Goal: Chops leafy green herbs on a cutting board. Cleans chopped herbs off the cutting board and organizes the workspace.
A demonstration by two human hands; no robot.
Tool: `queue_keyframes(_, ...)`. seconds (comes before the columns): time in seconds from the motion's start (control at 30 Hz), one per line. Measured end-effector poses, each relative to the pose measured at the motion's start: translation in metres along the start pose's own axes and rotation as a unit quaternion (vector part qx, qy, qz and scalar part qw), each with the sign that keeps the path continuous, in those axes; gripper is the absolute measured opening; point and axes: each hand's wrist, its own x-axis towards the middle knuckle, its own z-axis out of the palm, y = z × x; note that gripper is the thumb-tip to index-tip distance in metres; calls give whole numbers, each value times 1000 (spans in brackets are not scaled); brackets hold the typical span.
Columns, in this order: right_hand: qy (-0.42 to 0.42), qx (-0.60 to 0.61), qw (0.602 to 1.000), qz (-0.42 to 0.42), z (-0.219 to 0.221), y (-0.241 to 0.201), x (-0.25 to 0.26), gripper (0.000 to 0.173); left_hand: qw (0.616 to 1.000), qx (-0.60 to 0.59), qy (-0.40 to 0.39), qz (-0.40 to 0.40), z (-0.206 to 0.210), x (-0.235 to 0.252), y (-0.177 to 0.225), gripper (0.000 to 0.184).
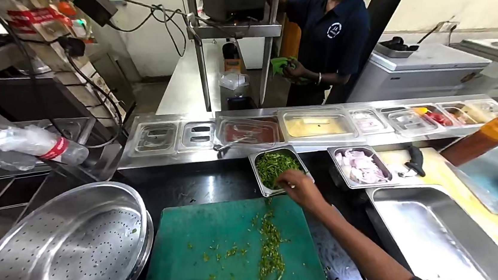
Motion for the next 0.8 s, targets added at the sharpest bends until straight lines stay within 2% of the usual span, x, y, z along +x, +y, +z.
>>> queue_keyframes(0.13,47,-18,999,-7,-61,-40,52,12,995,88,20,32,-2,-6,67,24)
queue_keyframes(0.2,80,-27,996,8,-78,-54,68,12,993,95,45,50,3,4,89,27)
queue_keyframes(0.27,131,-25,990,47,-78,-57,72,11,991,103,54,59,17,35,85,30)
queue_keyframes(0.33,154,-20,981,114,-58,-44,65,11,978,206,-29,-2,29,72,77,36)
queue_keyframes(0.37,119,-25,978,168,-44,-33,61,13,954,288,-81,-37,34,87,75,38)
queue_keyframes(0.4,42,-33,970,236,-31,-23,57,17,933,339,-106,-49,40,94,74,38)
queue_keyframes(0.43,-32,-39,955,291,-19,-16,51,22,930,348,-109,-46,42,96,73,37)
queue_keyframes(0.47,-53,-48,947,314,-13,-15,44,23,941,322,-98,-36,39,96,76,36)
queue_keyframes(0.53,20,-51,954,294,-15,-28,33,22,975,219,-39,-11,28,99,83,32)
queue_keyframes(0.63,84,51,961,259,-14,-71,-12,19,999,-1,43,-7,32,96,69,30)
queue_keyframes(0.67,83,99,957,258,-4,-90,-31,22,993,-93,70,-3,38,97,64,31)
queue_keyframes(0.73,56,220,935,273,27,-139,-72,29,953,-266,145,6,59,96,58,40)
queue_keyframes(0.8,3,348,889,297,51,-186,-106,40,912,-340,230,22,83,94,53,50)
